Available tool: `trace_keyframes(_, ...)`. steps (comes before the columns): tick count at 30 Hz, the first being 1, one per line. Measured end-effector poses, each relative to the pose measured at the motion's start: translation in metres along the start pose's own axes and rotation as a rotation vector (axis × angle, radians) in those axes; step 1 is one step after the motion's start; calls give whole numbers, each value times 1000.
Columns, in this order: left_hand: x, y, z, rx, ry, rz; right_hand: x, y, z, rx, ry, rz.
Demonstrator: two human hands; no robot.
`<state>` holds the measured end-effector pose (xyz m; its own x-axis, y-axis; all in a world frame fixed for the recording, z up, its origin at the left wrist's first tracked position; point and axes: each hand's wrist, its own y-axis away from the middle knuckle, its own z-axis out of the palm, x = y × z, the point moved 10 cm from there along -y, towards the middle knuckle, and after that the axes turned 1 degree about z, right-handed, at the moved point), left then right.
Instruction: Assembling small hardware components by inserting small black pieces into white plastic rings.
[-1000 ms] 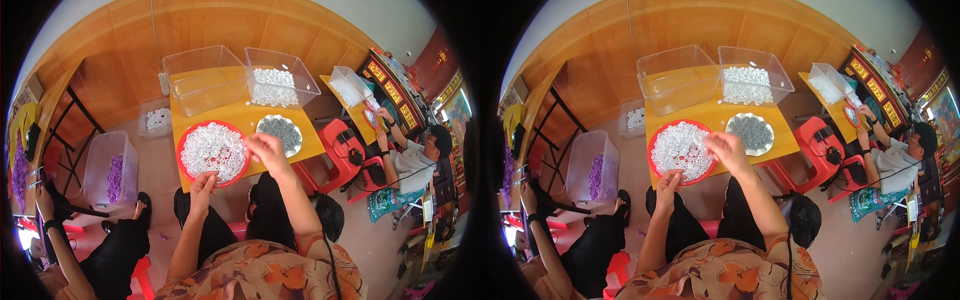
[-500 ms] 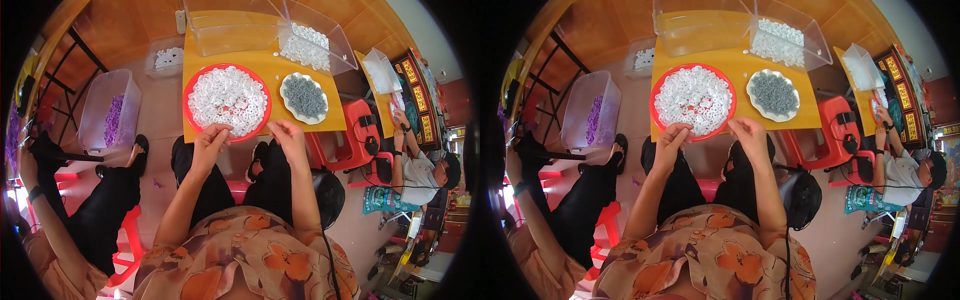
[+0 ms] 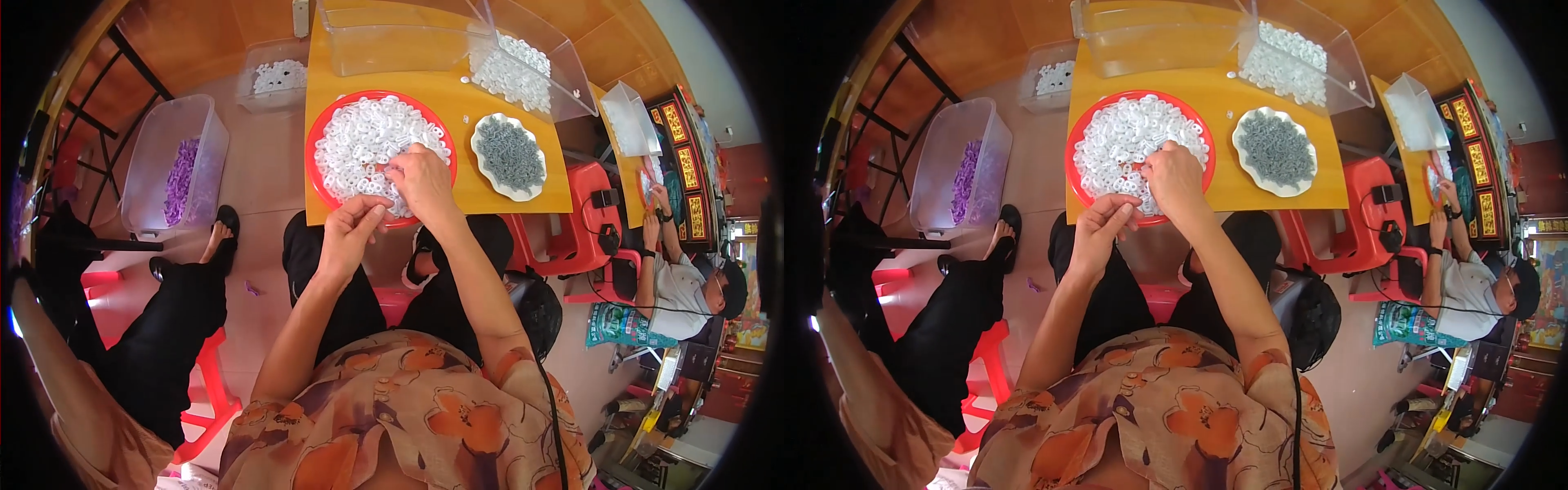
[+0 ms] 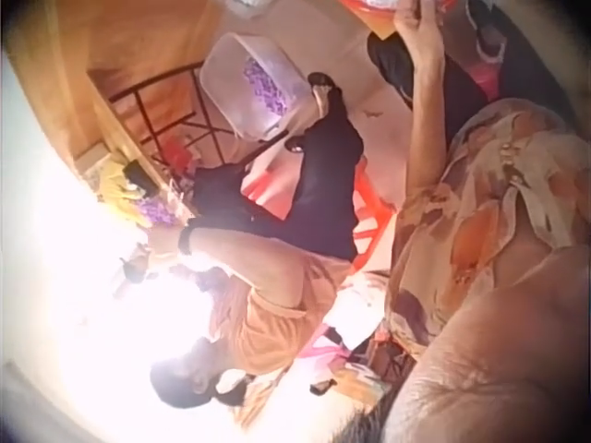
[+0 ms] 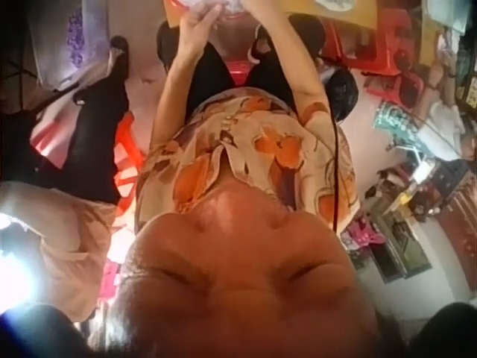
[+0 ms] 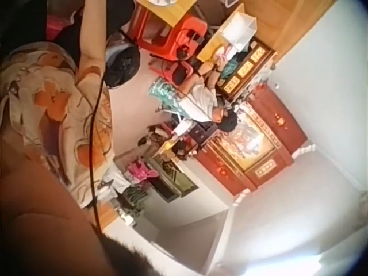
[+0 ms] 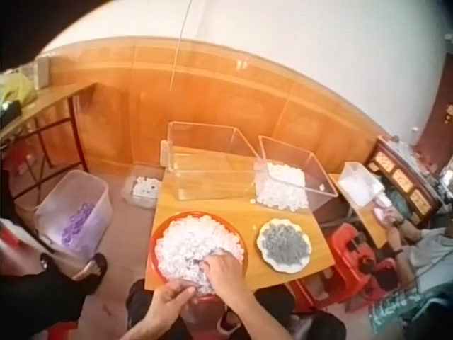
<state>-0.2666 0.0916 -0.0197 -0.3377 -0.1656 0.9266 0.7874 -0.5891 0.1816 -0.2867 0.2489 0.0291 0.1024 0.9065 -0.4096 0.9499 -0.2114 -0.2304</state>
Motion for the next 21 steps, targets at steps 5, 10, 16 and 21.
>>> trace_keyframes(5, 2, -1, 3, -13, 4, 2, 3, -4, 18, 4, 203, -22)
trace_keyframes(10, 2, 1, 1, 76, 60, 30, 1, 2, -1, 95, 59, -15)
trace_keyframes(16, 10, 3, 7, 96, 65, 87, -5, 56, -21, -79, -745, 199)
trace_keyframes(21, 1, 8, 25, 47, 91, 34, -1, 77, -47, -15, -944, 282)
